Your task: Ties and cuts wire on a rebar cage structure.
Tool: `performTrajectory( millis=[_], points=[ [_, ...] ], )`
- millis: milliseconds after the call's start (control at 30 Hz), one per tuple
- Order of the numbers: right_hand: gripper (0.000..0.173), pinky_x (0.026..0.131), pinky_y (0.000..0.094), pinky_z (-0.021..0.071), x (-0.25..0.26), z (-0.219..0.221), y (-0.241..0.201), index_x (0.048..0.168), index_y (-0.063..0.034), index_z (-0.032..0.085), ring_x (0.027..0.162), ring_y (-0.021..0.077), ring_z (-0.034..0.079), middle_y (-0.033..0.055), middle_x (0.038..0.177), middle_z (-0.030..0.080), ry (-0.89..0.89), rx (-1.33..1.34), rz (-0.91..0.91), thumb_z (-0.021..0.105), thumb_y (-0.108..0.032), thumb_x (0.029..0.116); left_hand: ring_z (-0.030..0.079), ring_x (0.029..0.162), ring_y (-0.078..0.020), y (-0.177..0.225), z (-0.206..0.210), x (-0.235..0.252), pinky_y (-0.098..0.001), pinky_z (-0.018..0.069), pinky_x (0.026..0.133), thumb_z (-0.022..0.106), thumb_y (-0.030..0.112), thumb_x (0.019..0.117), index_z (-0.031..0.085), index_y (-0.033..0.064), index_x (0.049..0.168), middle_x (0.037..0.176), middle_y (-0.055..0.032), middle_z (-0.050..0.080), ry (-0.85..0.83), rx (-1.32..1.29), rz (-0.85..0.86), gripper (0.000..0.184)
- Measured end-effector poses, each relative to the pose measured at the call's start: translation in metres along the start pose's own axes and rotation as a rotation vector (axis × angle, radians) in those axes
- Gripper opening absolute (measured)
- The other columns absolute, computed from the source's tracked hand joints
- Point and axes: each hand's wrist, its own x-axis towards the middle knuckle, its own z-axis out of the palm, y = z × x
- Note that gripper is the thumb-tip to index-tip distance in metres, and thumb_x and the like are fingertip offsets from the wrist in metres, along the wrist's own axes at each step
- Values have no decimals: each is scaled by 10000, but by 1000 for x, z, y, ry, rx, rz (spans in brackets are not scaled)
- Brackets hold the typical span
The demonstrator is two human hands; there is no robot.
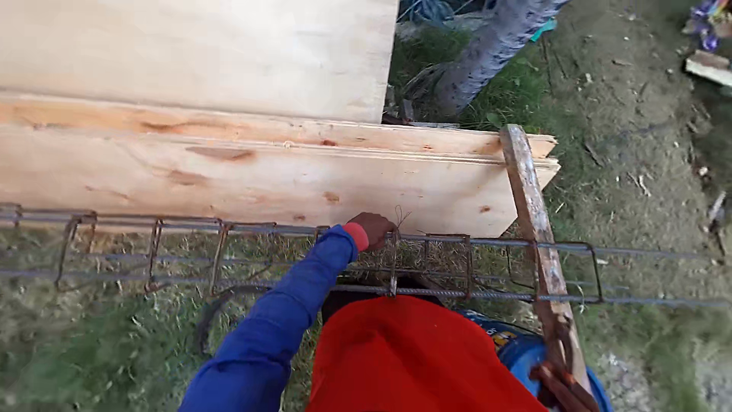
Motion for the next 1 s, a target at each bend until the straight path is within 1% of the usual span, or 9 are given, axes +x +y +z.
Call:
performTrajectory(
  millis=[133,233,333,400,467,533,700,833,1000],
  points=[
    [455,565,342,525,99,11,-78,1338,-108,635,646,149,626,63,973,753,-272,-320,-163,502,-425,1040,697,1051,-357,-1,-3,-2,-625,549,840,667,177,913,641,237,1377,1127,-129,731,-14,-63,-19,469],
    [509,610,440,609,158,37,-156,1428,-206,580,665,193,693,45,987,749,-474,-740,-357,501,-501,1022,700,1030,-350,-2,-1,-3,-623,552,820,675,169,905,663,243,1345,1105,-121,733,4,-80,-19,446],
    [517,698,575,603,194,79,-208,1518,-359,503,835,310,723,101,1237,680,-404,-1251,-849,583,-264,1015,701,1033,-356,-3,0,-3,-632,553,804,688,168,898,672,247,1327,1105,-121,734,16,-90,-3,437],
    [688,955,625,526,213,104,-224,1575,-352,422,1150,421,642,216,1464,519,-272,-1467,-1149,672,-197,952,703,1028,-355,-2,-1,-3,-630,556,793,696,164,888,673,258,1323,1105,-118,734,23,-90,-10,446],
    [749,1156,671,347,232,120,-235,1558,-353,451,1376,479,488,273,1555,424,-186,-1518,-1376,767,-173,903,700,1039,-359,-2,-1,-5,-634,554,803,697,166,891,667,257,1337,1121,-121,732,16,-98,-18,456],
    [780,1197,692,266,247,128,-241,1544,-386,461,1441,474,414,258,1570,414,-135,-1507,-1538,800,-164,877,704,1017,-357,-2,-2,-5,-631,557,788,695,166,885,663,256,1342,1103,-121,733,17,-100,-23,467],
    [846,1204,710,209,267,143,-250,1526,-384,490,1477,460,365,218,1586,416,-174,-1463,-1755,759,23,835,703,1019,-362,-1,-5,-4,-635,558,783,697,165,883,670,246,1331,1101,-125,731,-5,-108,-40,457],
    [813,1223,694,179,282,150,-254,1523,-405,491,1524,424,295,152,1637,370,-225,-1485,-1855,706,36,875,698,1021,-368,0,-7,-6,-639,553,780,703,156,883,688,193,1269,1090,-134,727,-6,-112,-34,388],
    [841,1214,684,208,296,159,-262,1530,-421,474,1476,450,363,187,1617,383,-302,-1502,-1895,722,21,859,699,1021,-366,-1,-7,-5,-634,558,781,714,169,883,686,187,1262,1090,-132,726,-23,-103,-30,380]
  ],
)
